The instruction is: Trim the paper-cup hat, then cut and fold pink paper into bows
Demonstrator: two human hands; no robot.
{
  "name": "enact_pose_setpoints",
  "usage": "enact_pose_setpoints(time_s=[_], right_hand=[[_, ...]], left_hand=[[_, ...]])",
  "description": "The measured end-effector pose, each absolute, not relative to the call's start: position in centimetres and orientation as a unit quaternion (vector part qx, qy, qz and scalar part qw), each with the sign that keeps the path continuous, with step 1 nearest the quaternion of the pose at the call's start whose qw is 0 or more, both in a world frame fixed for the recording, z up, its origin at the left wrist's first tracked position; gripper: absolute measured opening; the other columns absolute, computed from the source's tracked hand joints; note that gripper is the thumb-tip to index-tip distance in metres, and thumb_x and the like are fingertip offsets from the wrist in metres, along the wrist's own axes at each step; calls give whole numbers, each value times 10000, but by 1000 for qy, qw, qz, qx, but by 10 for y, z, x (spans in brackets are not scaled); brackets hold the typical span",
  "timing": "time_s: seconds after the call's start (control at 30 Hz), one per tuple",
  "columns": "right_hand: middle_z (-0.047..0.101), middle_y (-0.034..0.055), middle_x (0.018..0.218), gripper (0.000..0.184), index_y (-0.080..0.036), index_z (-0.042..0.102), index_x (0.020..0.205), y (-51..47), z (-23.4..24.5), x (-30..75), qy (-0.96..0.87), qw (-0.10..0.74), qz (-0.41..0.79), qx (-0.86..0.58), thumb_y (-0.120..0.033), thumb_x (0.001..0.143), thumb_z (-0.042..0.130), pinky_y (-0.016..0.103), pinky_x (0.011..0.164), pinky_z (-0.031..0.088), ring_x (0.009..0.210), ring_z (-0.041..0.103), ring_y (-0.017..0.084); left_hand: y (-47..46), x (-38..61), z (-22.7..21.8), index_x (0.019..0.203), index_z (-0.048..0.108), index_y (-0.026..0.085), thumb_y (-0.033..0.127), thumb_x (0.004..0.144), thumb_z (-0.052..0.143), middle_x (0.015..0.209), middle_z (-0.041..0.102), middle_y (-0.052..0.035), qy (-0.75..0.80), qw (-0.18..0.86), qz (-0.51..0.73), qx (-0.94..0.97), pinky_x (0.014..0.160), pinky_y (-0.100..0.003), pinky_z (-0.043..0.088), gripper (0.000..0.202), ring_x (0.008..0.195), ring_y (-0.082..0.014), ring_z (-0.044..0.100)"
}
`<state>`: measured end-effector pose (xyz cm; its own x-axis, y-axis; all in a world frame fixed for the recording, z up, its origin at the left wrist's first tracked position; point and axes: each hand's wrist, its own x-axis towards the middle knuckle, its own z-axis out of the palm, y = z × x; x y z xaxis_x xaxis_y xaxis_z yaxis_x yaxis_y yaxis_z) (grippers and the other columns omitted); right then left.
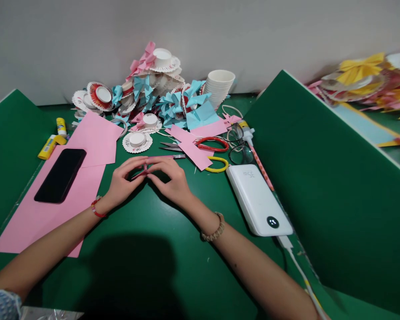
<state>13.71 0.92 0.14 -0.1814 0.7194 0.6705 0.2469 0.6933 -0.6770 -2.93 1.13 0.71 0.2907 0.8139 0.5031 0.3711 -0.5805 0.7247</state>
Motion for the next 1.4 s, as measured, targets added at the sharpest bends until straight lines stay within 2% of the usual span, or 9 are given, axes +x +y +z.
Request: enact_pose_setpoints(time_s=[0.2, 0.3, 0.4, 0.53, 0.67, 0.9, 1.03, 1.23, 1.4], right_hand=[[717, 45, 845, 95, -206, 605, 760, 9, 2, 137, -749, 556, 157, -324, -116, 769, 633, 356, 790, 480, 840, 656, 175], [691, 26, 735, 99, -200, 592, 740, 9, 1, 137, -743, 560, 140, -339, -117, 755, 641, 339, 723, 472, 737, 628, 166], [679, 16, 719, 75, -198, 607, 812, 8, 0, 137, -740, 555, 139, -354, -132, 779, 621, 319, 685, 462, 693, 595, 153], [681, 18, 743, 79, -199, 618, 805, 8, 1, 137, -744, 536, 176, -358, -146, 827, 563, 316, 704, 454, 723, 593, 149], [639, 8, 696, 107, -199, 583, 706, 7, 4, 138, -735, 522, 250, -354, -180, 811, 581, 302, 686, 452, 694, 568, 142], [647, 6, 726, 88, -198, 605, 722, 10, 0, 138, -613, 532, 402, -423, -265, 779, 604, 285, 670, 481, 692, 591, 134], [697, 8, 759, 43, -204, 665, 745, 11, -1, 137, -570, 562, 394, -452, -232, 712, 669, 295, 698, 513, 708, 632, 145], [737, 23, 853, 96, -224, 731, 805, 10, 2, 139, -600, 538, 391, -444, -231, 728, 674, 330, 794, 508, 813, 659, 171], [705, 11, 737, 77, -211, 703, 704, 13, 2, 140, -623, 531, 396, -417, -224, 748, 641, 303, 718, 491, 723, 624, 151]], left_hand=[[10, -30, 9, 1004, 655, 170, 123, 770, 645, 1078, 651, -93, 380, 234, 458, 769, 913, -324, 479, 239, 1023, -161, 601], [9, -30, 11, 894, 662, 167, 145, 746, 676, 942, 640, -62, 402, 223, 470, 754, 789, -280, 499, 151, 903, -147, 601], [9, -30, 13, 748, 638, 158, 170, 742, 676, 750, 596, -14, 427, 247, 460, 738, 633, -232, 461, 40, 710, -117, 559], [10, -29, 14, 673, 624, 147, 221, 792, 618, 673, 577, -8, 409, 332, 397, 752, 601, -232, 413, 140, 640, -108, 517], [9, -28, 14, 578, 564, 146, 222, 801, 587, 583, 508, 23, 404, 350, 359, 765, 544, -226, 337, 236, 554, -85, 430], [8, -27, 15, 566, 509, 149, 281, 773, 592, 578, 471, 29, 424, 342, 314, 777, 547, -231, 327, 259, 569, -94, 415], [8, -27, 13, 578, 509, 150, 289, 785, 580, 581, 470, 26, 427, 311, 324, 785, 555, -234, 338, 259, 572, -98, 420], [9, -29, 11, 658, 576, 143, 279, 813, 566, 645, 543, 2, 438, 303, 352, 770, 598, -243, 376, 206, 622, -114, 475], [9, -28, 12, 639, 560, 148, 273, 813, 569, 639, 527, 7, 436, 305, 352, 770, 586, -237, 370, 215, 611, -109, 468]])
